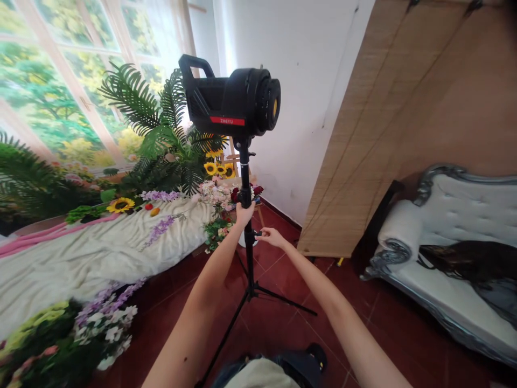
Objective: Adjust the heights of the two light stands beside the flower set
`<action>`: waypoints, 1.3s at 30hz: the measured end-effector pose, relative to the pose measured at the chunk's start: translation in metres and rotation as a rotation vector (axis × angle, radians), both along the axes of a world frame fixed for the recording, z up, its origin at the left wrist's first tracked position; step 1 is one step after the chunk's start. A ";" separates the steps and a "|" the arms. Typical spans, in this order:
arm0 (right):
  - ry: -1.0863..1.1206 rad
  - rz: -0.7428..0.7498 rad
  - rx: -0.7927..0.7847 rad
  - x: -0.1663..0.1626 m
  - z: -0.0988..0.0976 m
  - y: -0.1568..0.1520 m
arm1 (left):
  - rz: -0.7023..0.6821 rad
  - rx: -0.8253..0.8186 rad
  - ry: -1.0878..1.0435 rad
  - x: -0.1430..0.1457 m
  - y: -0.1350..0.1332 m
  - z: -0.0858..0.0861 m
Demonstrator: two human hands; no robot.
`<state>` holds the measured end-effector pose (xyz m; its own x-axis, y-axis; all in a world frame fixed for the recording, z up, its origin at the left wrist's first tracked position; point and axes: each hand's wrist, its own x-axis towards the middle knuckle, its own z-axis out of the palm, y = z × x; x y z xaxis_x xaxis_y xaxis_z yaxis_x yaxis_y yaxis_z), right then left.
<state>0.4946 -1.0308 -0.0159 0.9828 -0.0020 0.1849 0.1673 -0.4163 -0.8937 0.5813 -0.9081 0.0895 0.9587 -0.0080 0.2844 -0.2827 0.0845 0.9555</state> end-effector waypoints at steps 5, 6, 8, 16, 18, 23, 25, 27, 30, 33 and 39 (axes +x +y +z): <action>-0.008 -0.021 -0.053 0.003 -0.003 0.000 | 0.042 -0.026 0.060 0.003 -0.004 0.001; -0.034 -0.040 -0.096 0.001 -0.001 0.000 | 0.044 -0.026 0.066 0.003 -0.005 0.001; -0.127 -0.071 -0.216 -0.004 0.003 -0.001 | 0.048 -0.025 0.068 0.005 -0.006 0.002; 0.033 -0.200 -0.069 -0.019 0.005 0.008 | 0.067 -0.032 0.053 0.006 -0.011 0.003; 0.296 -0.241 0.195 -0.014 0.001 0.015 | 0.067 -0.040 0.064 0.006 -0.011 0.003; 0.359 -0.224 0.554 -0.004 -0.002 0.023 | 0.085 -0.039 0.095 0.005 -0.010 -0.005; 0.277 -0.249 0.551 -0.003 -0.002 0.021 | 0.091 -0.027 0.105 0.004 -0.010 -0.011; 0.199 -0.284 0.517 -0.003 -0.002 0.018 | 0.095 -0.007 0.118 0.002 -0.009 -0.018; 0.102 -0.294 0.462 -0.002 -0.004 0.015 | 0.093 0.029 0.140 -0.003 -0.006 -0.031; 0.063 -0.269 0.440 -0.001 -0.006 0.015 | 0.105 0.070 0.180 -0.009 -0.003 -0.049; 0.050 -0.245 0.382 -0.002 -0.010 0.013 | 0.081 0.176 0.242 -0.009 0.000 -0.084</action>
